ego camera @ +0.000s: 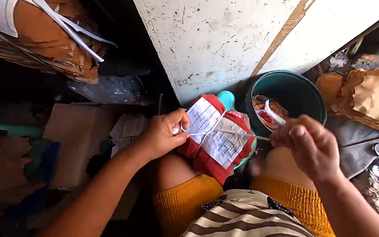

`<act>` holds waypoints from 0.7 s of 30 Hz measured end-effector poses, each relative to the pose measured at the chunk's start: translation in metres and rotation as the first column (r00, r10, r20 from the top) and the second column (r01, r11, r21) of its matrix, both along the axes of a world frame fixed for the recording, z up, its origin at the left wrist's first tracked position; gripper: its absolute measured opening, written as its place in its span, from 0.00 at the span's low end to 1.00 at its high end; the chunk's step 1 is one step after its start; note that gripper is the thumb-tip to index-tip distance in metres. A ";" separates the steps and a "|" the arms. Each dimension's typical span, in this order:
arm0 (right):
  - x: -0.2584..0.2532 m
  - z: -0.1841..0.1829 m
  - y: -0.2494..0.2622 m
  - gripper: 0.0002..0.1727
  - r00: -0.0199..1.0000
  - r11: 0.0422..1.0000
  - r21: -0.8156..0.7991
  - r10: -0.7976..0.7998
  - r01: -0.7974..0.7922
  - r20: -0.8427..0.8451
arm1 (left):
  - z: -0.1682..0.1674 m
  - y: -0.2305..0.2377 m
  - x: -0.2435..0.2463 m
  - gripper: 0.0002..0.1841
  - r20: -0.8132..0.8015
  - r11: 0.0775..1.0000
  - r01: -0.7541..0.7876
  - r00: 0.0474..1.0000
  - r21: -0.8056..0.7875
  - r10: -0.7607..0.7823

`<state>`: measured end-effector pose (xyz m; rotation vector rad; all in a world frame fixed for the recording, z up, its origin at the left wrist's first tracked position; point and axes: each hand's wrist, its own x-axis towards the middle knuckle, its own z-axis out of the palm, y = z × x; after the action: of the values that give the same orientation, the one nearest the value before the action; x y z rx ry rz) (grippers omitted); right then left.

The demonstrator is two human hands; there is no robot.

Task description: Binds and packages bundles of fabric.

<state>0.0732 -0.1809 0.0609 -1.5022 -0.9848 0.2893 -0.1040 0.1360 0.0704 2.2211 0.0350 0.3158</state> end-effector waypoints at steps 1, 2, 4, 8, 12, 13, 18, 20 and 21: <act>-0.010 -0.011 -0.007 0.19 1.000 1.000 -0.010 0.007 -0.007 -0.015 | 0.004 0.001 0.003 0.10 -0.002 0.997 0.027 1.000 0.077 -0.027; -0.020 -0.022 -0.013 0.18 0.999 1.000 -0.019 0.008 -0.009 -0.040 | 0.008 0.000 0.005 0.13 -0.006 0.986 0.056 0.998 0.154 -0.056; -0.037 -0.045 -0.018 0.17 0.994 1.000 0.004 0.029 -0.029 -0.106 | 0.018 -0.002 0.012 0.16 -0.033 0.954 0.125 0.992 0.272 -0.120; -0.056 -0.076 -0.016 0.13 0.937 0.980 0.181 0.135 -0.079 -0.321 | 0.034 0.000 0.029 0.13 -0.124 0.904 0.205 0.977 0.375 -0.170; -0.053 -0.100 -0.013 0.15 0.921 0.984 0.165 0.129 -0.072 -0.366 | 0.031 0.001 0.042 0.07 -0.135 0.826 0.285 0.959 0.487 -0.251; -0.052 -0.108 -0.012 0.15 0.930 0.986 0.139 0.131 -0.087 -0.343 | 0.031 0.000 0.043 0.06 -0.145 0.808 0.304 0.953 0.505 -0.268; -0.051 -0.124 -0.004 0.12 0.884 0.983 0.165 0.151 -0.085 -0.442 | 0.035 -0.001 0.049 0.02 -0.265 0.726 0.357 0.933 0.588 -0.244; -0.051 -0.122 -0.003 0.10 0.809 0.981 0.188 0.154 -0.055 -0.568 | 0.038 -0.001 0.052 0.02 -0.342 0.707 0.375 0.919 0.600 -0.198; -0.052 -0.121 -0.003 0.10 0.755 0.980 0.195 0.147 -0.026 -0.639 | 0.038 -0.001 0.053 0.03 -0.364 0.706 0.381 0.913 0.597 -0.185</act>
<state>0.0211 -0.1838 -0.0599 -1.0638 -0.4916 0.7248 -0.0515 0.1354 0.1085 2.9141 -0.3234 -0.2102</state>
